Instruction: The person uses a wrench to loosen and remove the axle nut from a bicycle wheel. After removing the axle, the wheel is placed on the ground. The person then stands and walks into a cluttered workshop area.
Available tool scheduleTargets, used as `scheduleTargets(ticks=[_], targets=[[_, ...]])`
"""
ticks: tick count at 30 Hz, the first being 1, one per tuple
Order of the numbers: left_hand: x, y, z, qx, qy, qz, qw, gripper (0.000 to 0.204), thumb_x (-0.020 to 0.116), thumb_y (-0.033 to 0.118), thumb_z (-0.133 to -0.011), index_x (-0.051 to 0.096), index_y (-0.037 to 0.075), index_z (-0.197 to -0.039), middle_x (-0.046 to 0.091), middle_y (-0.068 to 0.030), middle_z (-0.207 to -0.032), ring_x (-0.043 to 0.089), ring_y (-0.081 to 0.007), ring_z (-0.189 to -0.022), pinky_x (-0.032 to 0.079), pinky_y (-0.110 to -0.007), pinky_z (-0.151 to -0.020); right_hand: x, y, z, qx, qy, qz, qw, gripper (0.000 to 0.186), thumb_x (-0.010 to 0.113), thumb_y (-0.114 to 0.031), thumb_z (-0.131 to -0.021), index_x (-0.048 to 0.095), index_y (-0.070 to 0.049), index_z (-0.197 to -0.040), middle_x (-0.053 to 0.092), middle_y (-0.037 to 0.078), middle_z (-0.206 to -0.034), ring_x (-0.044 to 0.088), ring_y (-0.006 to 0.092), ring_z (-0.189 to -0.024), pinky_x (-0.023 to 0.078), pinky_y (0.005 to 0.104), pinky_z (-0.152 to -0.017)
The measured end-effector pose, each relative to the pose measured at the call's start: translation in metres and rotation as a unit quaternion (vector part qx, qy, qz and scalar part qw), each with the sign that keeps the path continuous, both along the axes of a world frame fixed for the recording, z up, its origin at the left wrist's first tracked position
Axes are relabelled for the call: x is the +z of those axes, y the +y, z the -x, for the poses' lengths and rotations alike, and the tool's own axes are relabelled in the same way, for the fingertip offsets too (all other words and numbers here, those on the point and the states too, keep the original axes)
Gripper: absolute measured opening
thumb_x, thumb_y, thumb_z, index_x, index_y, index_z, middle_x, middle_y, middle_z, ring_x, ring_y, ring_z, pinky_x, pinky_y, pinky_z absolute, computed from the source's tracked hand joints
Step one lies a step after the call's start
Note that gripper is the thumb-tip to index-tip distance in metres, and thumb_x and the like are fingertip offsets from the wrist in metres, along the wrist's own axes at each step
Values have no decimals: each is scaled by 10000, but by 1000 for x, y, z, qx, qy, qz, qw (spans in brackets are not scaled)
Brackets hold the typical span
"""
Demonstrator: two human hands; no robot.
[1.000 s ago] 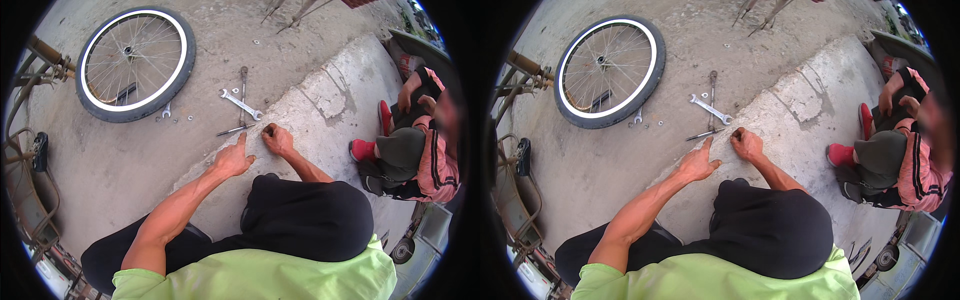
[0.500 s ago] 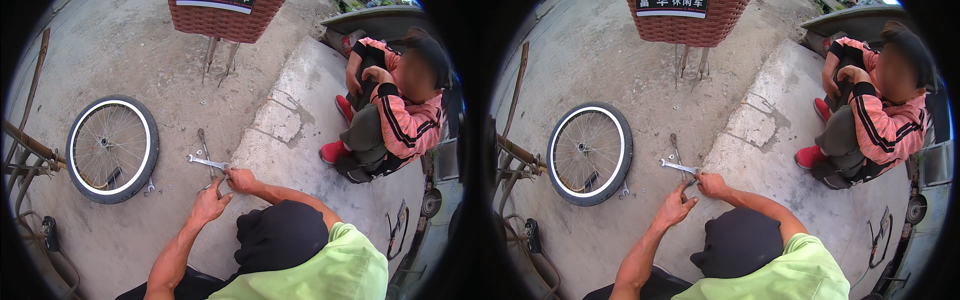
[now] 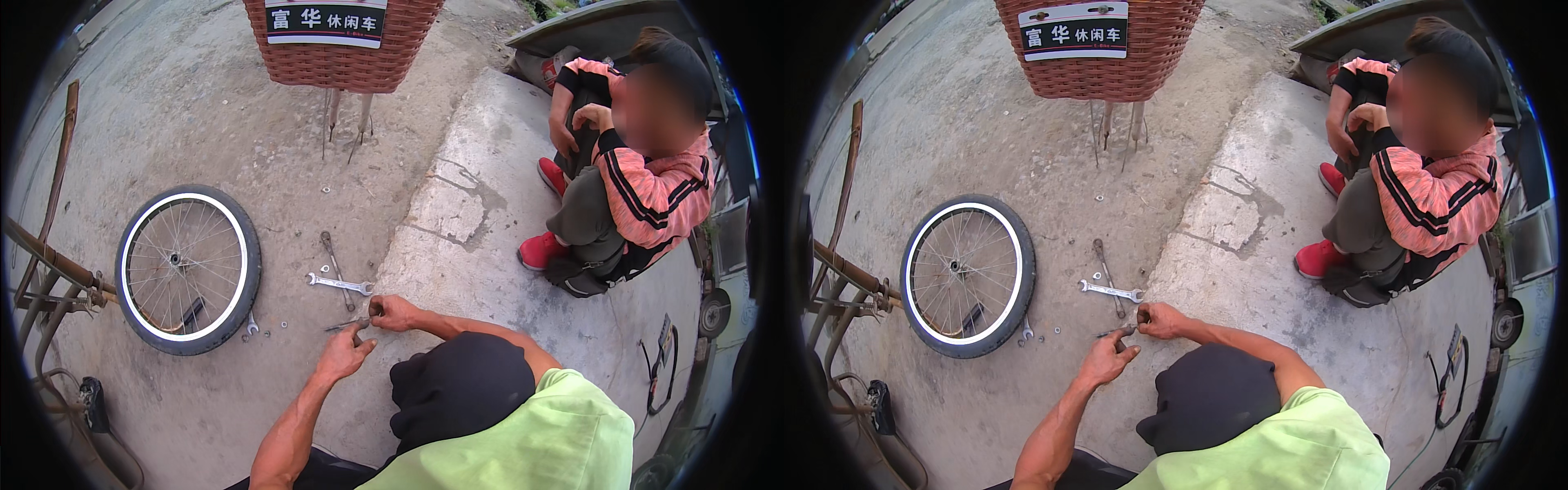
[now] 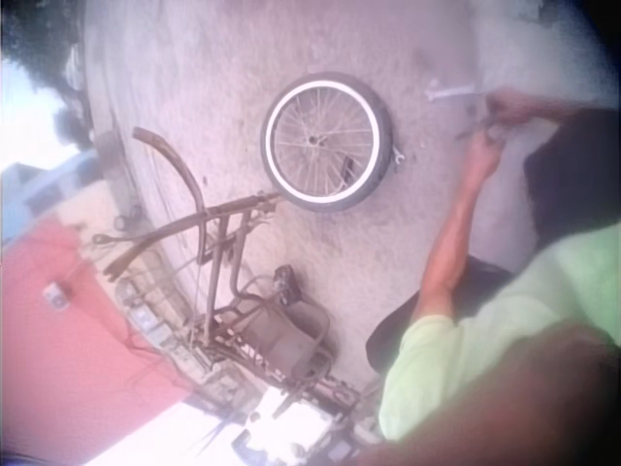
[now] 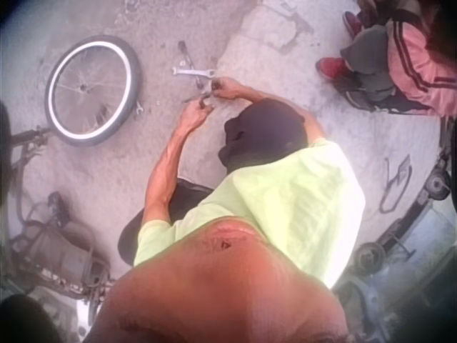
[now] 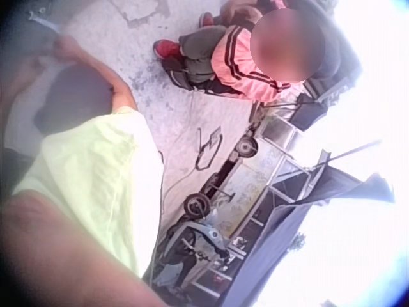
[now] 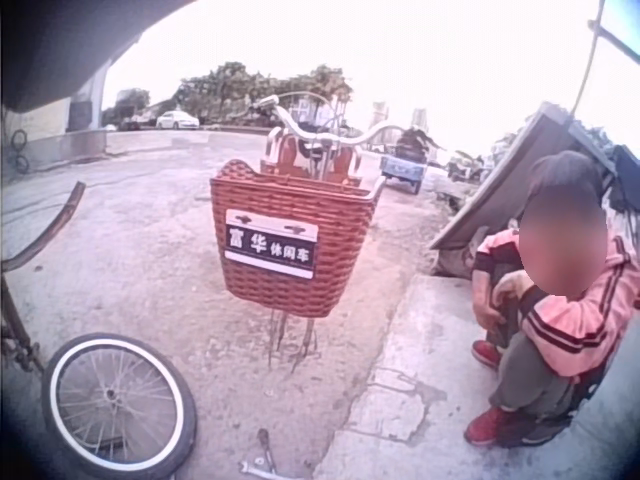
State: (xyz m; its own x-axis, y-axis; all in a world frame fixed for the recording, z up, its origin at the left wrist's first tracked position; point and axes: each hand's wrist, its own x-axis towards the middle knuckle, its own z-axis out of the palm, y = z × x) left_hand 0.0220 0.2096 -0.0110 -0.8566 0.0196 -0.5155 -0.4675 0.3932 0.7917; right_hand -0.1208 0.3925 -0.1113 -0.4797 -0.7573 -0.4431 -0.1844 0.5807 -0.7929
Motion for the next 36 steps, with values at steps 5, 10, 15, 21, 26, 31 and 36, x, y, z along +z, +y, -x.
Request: scheduleTargets(ticks=[5,10,15,21,26,31,36], targets=[[-5,-10,3,24,23,2,999,554,725,314,-894,623,13,-1347,708,-160,-782,709,-330,-773,538,-438,-735,23,4,16,-183,-167,74,966,122,721,-68,-843,636,-3,-901,692,83,-804,698,177,-721,539,319,-641],[48,-2,19,34,113,29,993,768,713,268,-904,370,30,-1549,718,-162,-826,710,-362,-776,540,-470,-731,18,33,55,-296,-181,177,921,124,694,-65,-918,592,-33,-980,736,114,-917,716,177,-743,521,289,-615],[71,2,45,21,108,28,994,748,714,262,-914,384,53,-1551,691,-144,-759,693,-336,-719,530,-451,-701,44,15,78,-358,-217,274,866,125,672,-37,-920,587,-18,-1010,722,136,-984,718,203,-818,543,301,-676],[63,4,41,-58,46,-46,996,633,707,357,-913,558,25,-1431,686,-174,-755,689,-302,-726,529,-443,-706,51,16,80,-402,-295,310,809,211,680,-64,-928,612,-64,-1127,717,114,-1012,705,207,-854,553,320,-728],[5,6,10,-27,11,-27,999,577,714,345,-924,602,34,-1397,641,-88,-695,621,-201,-661,500,-388,-664,43,17,79,-430,-329,316,779,238,657,-90,-951,585,-52,-1174,713,121,-1047,705,214,-874,551,325,-745],[-11,9,0,-19,13,-27,999,566,716,358,-915,625,23,-1361,686,-135,-766,668,-244,-738,519,-401,-707,28,26,81,-448,-355,318,756,311,648,-157,-968,564,-76,-1257,714,104,-1077,696,204,-904,542,325,-762],[-10,9,3,-14,15,-24,999,582,717,391,-903,638,11,-1337,732,-198,-871,724,-325,-861,543,-443,-780,-3,35,13,-448,-346,53,823,423,644,-309,-993,581,-58,-1328,703,114,-1088,676,181,-806,526,311,-692]])
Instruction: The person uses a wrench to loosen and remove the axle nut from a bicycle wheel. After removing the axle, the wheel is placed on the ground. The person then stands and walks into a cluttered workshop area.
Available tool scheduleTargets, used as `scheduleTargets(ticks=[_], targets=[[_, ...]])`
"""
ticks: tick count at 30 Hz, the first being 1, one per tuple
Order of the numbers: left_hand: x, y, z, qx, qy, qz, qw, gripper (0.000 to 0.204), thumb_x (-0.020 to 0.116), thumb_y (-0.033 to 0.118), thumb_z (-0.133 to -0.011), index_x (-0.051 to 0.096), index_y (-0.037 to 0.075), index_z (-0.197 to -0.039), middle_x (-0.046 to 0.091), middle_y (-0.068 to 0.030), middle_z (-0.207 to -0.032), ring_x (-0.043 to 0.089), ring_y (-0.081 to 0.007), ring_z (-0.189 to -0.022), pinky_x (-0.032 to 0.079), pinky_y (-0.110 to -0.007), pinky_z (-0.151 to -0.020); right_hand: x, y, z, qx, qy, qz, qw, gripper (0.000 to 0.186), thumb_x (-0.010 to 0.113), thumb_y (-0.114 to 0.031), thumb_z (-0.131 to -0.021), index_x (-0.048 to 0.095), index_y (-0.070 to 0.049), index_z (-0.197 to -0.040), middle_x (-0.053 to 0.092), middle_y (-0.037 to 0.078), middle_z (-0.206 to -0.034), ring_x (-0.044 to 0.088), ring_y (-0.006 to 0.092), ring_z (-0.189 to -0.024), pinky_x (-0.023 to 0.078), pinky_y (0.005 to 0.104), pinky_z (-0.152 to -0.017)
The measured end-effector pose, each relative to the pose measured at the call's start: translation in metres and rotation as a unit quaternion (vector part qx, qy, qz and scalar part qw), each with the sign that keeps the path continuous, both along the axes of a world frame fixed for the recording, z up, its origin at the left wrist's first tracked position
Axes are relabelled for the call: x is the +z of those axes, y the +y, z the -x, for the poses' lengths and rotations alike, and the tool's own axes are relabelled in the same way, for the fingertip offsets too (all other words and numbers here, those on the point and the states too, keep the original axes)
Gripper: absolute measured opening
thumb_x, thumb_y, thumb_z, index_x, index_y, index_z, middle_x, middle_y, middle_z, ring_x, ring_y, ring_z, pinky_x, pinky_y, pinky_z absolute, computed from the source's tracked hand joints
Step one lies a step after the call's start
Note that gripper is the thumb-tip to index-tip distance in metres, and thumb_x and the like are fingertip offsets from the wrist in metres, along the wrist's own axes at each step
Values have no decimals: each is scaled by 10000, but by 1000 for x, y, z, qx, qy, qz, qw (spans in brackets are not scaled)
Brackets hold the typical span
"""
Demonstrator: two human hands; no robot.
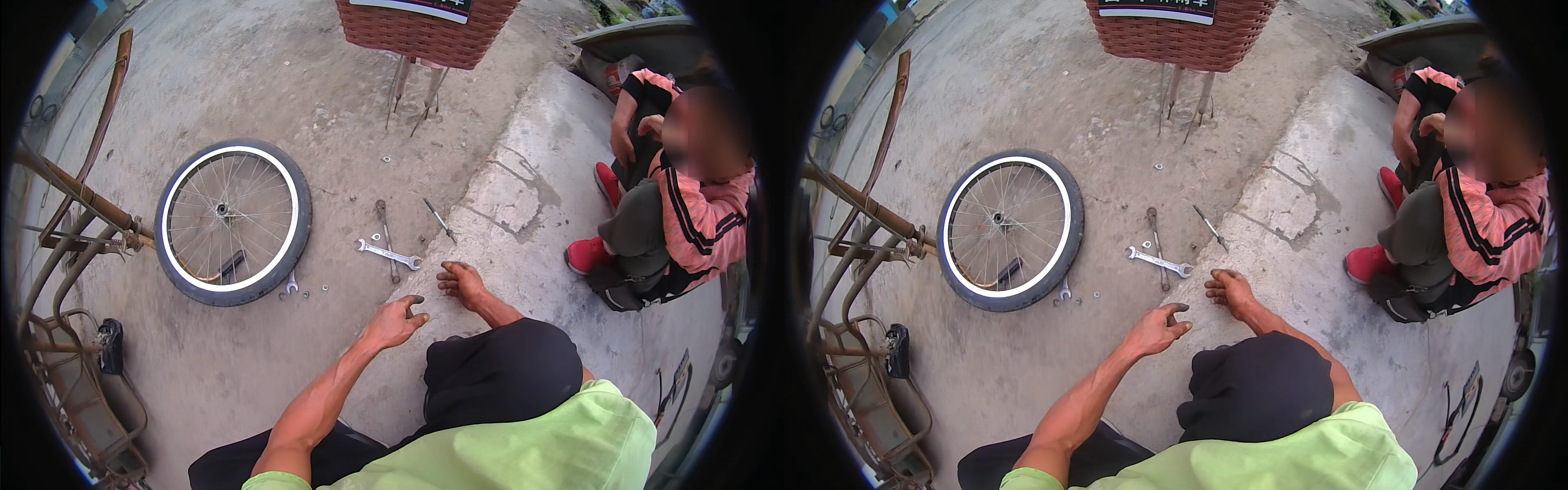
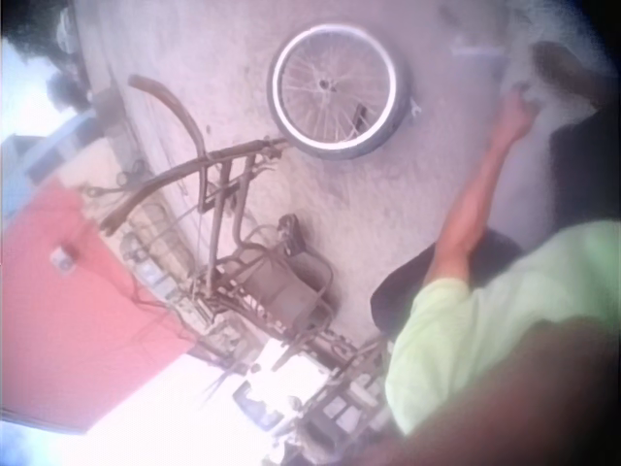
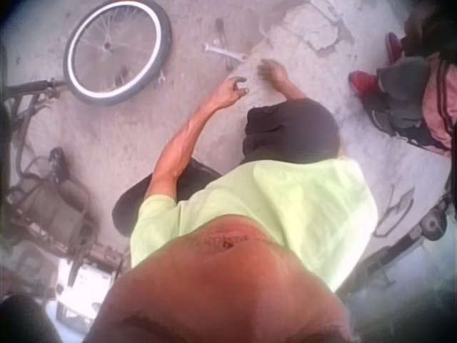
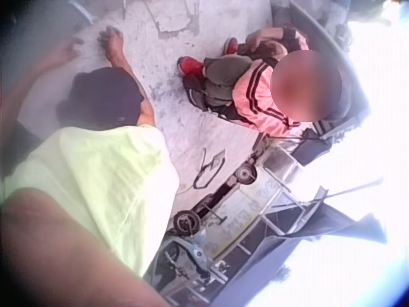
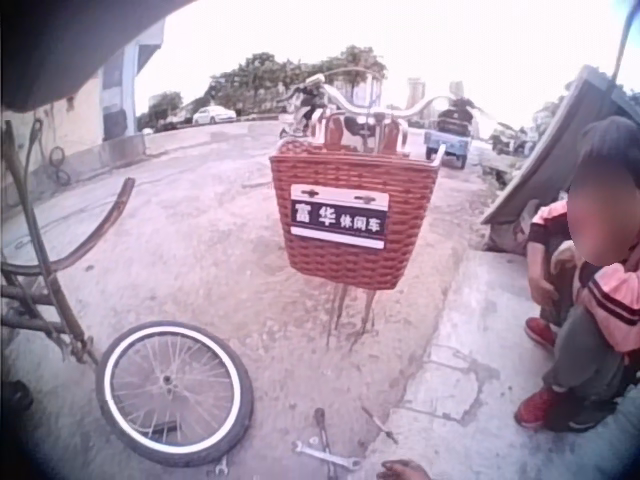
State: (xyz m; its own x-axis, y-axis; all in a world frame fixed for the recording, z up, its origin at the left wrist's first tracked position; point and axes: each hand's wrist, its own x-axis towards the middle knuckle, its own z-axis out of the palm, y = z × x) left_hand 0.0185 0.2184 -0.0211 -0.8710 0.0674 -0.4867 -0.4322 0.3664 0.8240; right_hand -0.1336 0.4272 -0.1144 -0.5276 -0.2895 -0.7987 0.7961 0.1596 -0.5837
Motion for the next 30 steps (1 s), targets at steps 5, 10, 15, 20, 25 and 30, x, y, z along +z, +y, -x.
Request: scheduleTargets(ticks=[5,10,15,20,25,30], targets=[[-9,0,-6,-4,-19,3,1000,575,711,383,-904,639,15,-1340,746,-211,-944,726,-358,-924,551,-446,-840,-4,-6,-46,136,116,-34,983,321,644,-184,-959,627,-6,-1226,719,99,-944,690,165,-698,513,295,-623],[-24,8,-16,-18,3,3,1000,543,710,347,-922,631,32,-1356,748,-175,-914,720,-293,-850,554,-408,-794,-7,-6,-40,139,98,-49,984,320,632,-170,-949,632,8,-1215,718,97,-940,694,164,-703,512,296,-616],[-36,9,-19,-17,-2,16,1000,544,715,350,-920,634,27,-1350,758,-198,-988,735,-308,-913,558,-410,-844,-6,-8,-40,163,119,-60,978,311,628,-172,-953,632,5,-1209,716,92,-947,690,154,-705,514,289,-626],[-44,8,-22,-13,-32,9,999,546,709,347,-919,633,25,-1353,753,-215,-1023,734,-315,-952,558,-414,-864,-4,-7,-41,162,116,-54,978,300,622,-170,-960,634,-4,-1209,710,83,-943,683,150,-699,512,288,-625],[-40,5,-20,-12,-56,15,998,561,702,365,-918,631,26,-1361,749,-218,-1067,727,-324,-993,551,-415,-890,-5,-7,-40,161,111,-54,979,294,616,-166,-968,634,-2,-1211,708,81,-938,680,149,-699,512,290,-624],[-46,4,-23,-19,-47,26,998,564,695,377,-918,634,35,-1363,743,-218,-1100,719,-341,-1022,545,-423,-911,-2,-8,-40,163,110,-56,979,289,618,-165,-969,634,-3,-1208,708,81,-931,678,151,-695,514,293,-624]])
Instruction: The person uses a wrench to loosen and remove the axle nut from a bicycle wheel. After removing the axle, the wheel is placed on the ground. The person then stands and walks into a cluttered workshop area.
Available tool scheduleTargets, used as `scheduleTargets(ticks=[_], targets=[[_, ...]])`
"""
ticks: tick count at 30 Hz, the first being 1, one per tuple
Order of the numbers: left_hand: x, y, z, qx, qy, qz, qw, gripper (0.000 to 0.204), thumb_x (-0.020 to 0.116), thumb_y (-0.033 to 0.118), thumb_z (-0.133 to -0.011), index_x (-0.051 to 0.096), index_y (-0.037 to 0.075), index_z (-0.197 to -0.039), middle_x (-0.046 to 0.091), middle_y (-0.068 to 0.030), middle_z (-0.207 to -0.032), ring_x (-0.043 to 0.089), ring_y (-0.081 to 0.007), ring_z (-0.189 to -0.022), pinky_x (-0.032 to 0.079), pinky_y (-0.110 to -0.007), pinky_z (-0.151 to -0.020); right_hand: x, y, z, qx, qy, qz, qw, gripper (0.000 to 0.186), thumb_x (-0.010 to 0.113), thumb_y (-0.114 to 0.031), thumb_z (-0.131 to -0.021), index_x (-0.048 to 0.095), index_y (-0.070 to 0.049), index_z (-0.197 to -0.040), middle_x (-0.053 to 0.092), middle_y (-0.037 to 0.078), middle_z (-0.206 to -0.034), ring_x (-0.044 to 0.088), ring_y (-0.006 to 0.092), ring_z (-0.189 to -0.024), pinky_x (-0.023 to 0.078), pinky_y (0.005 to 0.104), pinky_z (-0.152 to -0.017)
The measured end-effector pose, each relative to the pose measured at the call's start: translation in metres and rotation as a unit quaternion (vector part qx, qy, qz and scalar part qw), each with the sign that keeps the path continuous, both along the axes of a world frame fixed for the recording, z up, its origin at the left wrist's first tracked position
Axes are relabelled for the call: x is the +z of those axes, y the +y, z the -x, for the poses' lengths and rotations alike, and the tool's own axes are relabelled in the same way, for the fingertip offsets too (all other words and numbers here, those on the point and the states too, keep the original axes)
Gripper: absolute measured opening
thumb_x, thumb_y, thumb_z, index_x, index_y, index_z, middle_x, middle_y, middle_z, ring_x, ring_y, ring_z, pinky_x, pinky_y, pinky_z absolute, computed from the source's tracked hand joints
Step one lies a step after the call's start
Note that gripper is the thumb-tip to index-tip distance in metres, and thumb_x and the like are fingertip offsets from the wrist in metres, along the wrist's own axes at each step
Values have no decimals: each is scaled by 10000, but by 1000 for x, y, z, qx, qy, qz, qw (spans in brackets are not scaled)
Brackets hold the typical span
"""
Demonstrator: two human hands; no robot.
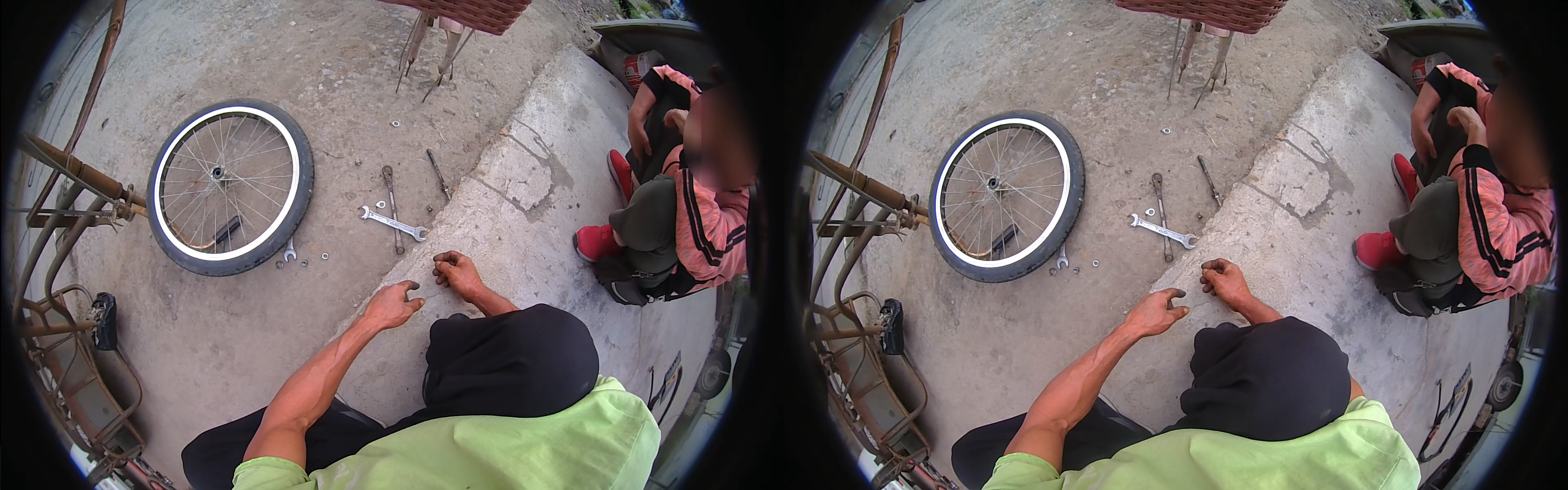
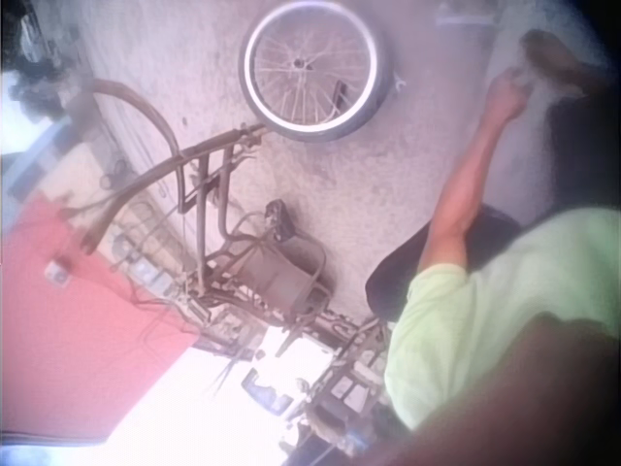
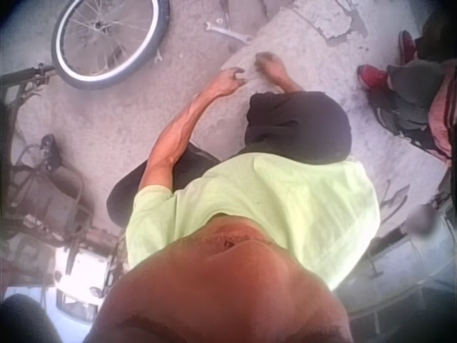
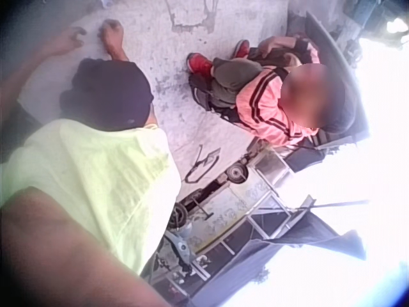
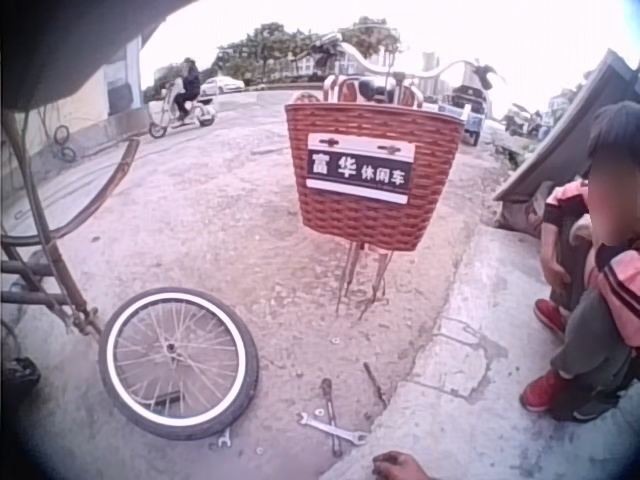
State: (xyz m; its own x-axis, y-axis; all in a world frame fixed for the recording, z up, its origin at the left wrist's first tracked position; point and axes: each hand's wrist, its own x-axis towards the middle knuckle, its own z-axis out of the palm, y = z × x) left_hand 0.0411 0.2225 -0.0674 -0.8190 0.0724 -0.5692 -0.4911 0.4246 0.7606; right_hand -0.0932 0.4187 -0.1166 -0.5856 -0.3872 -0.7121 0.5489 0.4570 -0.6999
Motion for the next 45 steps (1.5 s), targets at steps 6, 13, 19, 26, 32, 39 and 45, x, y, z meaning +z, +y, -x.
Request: scheduleTargets(ticks=[6,13,19,26,32,39,45], targets=[[-9,-1,-5,-4,-10,10,1000,575,693,392,-915,636,39,-1365,735,-226,-1122,706,-354,-1061,538,-428,-931,-4,0,0,0,-2,0,1000,291,627,-175,-973,634,-2,-1206,710,83,-931,679,150,-686,516,291,-620],[-9,-3,-5,-1,-49,-8,999,586,690,399,-903,638,32,-1357,671,-249,-1300,641,-395,-1219,501,-447,-1032,-3,0,1,3,4,-4,1000,292,618,-177,-976,634,1,-1207,709,82,-932,680,152,-686,514,290,-616],[1,0,-2,12,-1,9,1000,703,710,352,-905,492,50,-1500,743,-194,-959,717,-352,-926,545,-445,-833,-6,1,1,6,2,-5,1000,297,612,-170,-974,628,2,-1216,708,81,-933,678,149,-690,510,289,-617],[-2,1,1,17,11,-7,1000,761,716,335,-904,422,38,-1541,716,-164,-807,708,-297,-790,535,-439,-757,-4,-2,1,7,-6,-4,1000,289,619,-163,-980,628,0,-1219,709,80,-929,667,142,-688,506,280,-616],[-6,-2,1,36,-11,-4,999,767,703,352,-912,419,19,-1542,687,-118,-689,692,-251,-705,522,-412,-707,7,-6,22,-44,-29,1,999,527,630,-166,-969,500,-29,-1461,698,97,-883,637,149,-637,484,297,-553],[-21,-4,-9,11,-6,19,1000,758,690,374,-907,445,19,-1530,694,-137,-710,699,-261,-717,521,-408,-707,26,-39,88,-10,65,-23,998,812,665,-186,-934,254,-74,-1626,644,70,-733,547,128,-576,437,302,-500],[-15,-3,-7,49,-30,-60,997,710,703,334,-932,454,37,-1528,682,-98,-700,637,-197,-646,494,-369,-624,13,-38,72,77,124,-58,988,849,680,-222,-914,250,-51,-1625,692,103,-753,635,167,-677,511,326,-635]])
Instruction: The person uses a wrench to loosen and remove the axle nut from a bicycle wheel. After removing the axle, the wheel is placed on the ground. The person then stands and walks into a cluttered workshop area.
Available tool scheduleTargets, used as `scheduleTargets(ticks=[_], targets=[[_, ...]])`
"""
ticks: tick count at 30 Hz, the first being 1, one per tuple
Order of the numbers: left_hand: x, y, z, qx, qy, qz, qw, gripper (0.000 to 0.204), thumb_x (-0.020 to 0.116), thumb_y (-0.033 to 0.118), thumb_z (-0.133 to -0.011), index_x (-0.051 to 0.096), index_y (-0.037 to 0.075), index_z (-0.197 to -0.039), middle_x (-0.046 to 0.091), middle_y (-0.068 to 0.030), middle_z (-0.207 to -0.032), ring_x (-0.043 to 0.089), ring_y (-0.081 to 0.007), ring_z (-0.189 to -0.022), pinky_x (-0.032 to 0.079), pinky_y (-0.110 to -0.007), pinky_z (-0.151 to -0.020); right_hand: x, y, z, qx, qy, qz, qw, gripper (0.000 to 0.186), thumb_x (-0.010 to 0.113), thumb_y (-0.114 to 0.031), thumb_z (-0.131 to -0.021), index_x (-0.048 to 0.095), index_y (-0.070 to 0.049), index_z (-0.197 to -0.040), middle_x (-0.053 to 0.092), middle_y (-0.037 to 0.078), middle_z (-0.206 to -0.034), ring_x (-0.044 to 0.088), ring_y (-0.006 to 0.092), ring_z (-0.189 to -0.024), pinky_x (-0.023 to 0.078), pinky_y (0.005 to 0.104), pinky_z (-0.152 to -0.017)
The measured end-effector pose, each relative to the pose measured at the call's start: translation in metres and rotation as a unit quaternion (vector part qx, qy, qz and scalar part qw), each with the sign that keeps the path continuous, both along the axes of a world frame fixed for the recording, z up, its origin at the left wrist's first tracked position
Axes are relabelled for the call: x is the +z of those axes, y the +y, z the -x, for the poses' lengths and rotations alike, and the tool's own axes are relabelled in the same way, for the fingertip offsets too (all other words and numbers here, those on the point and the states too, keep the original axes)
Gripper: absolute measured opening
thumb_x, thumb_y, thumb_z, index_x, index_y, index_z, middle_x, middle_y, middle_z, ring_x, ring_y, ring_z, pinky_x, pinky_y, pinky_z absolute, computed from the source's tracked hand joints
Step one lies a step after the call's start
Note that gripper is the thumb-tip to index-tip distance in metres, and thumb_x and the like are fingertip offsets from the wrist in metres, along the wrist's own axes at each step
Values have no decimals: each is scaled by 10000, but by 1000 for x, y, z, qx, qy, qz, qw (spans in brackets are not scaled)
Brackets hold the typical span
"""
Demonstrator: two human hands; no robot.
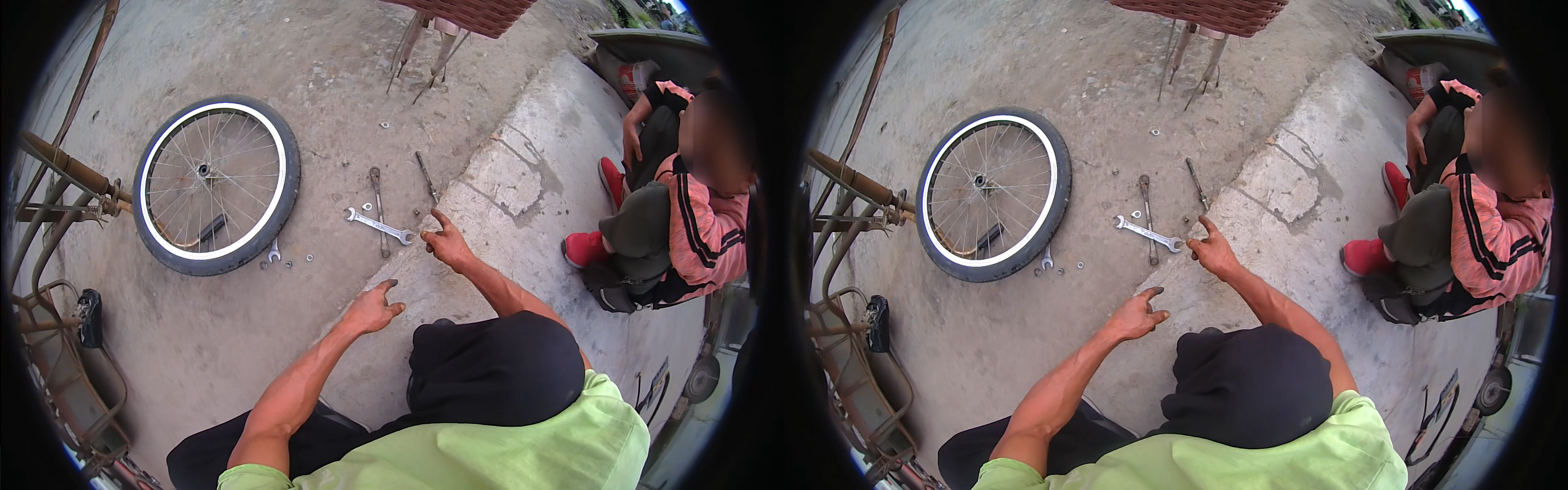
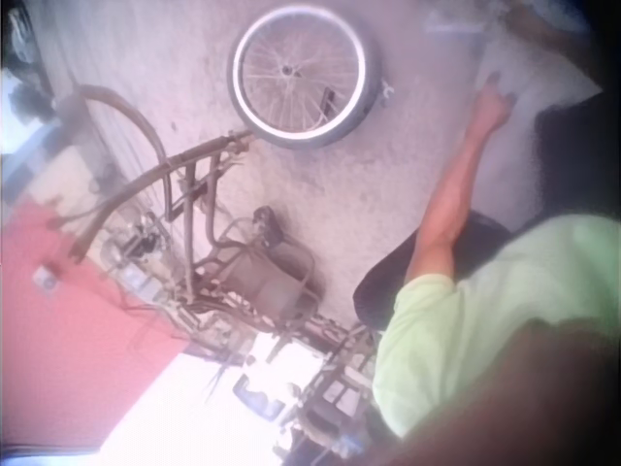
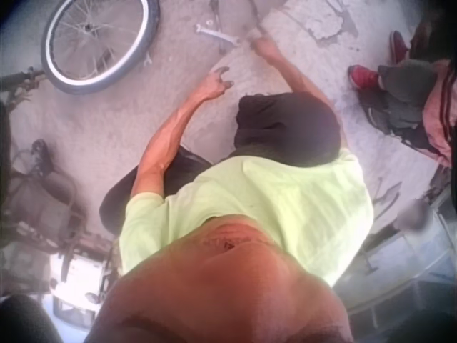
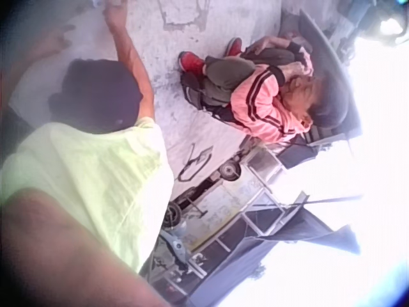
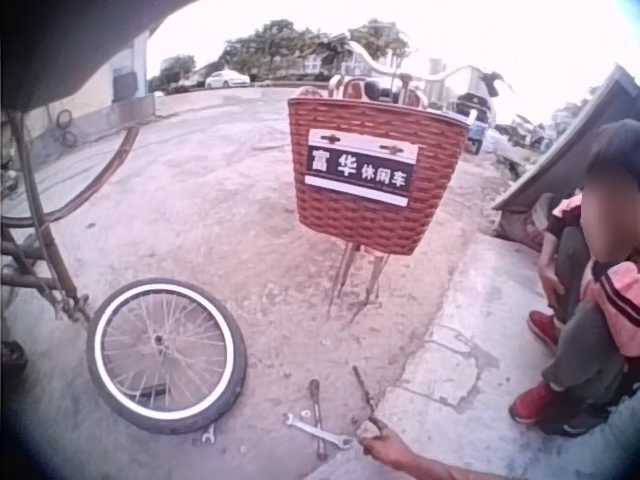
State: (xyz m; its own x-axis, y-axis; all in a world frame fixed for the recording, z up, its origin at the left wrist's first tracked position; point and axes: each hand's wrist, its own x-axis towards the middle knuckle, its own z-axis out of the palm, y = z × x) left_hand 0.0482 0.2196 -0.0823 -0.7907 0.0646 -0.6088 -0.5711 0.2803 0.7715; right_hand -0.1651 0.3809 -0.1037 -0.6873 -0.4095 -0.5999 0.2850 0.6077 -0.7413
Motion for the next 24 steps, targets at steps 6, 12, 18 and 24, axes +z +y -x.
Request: scheduleTargets(ticks=[6,12,18,24], targets=[[22,-5,11,29,-59,-106,992,675,707,326,-954,469,46,-1521,662,-36,-689,553,-101,-606,434,-295,-545,41,-14,-8,99,96,-24,990,832,667,-229,-929,244,-16,-1614,690,102,-727,676,181,-702,539,339,-693],[10,-4,9,45,-57,-78,994,658,701,327,-953,490,43,-1507,666,-40,-693,570,-114,-611,446,-310,-557,-2,-11,31,54,108,-121,985,867,671,-247,-870,272,43,-1583,729,183,-772,728,262,-742,567,381,-748],[9,-9,4,44,-79,-65,994,648,700,342,-948,514,41,-1491,694,-63,-748,593,-141,-646,479,-336,-604,6,-19,26,64,83,-70,992,771,686,-265,-916,361,26,-1551,721,157,-813,687,212,-721,541,347,-674],[2,-32,16,150,-13,-185,971,721,693,396,-950,437,79,-1545,694,-104,-1118,634,-191,-1030,489,-369,-907,22,-26,-7,102,-108,33,988,632,655,-289,-976,457,-22,-1513,726,137,-1054,707,200,-869,559,337,-744]])
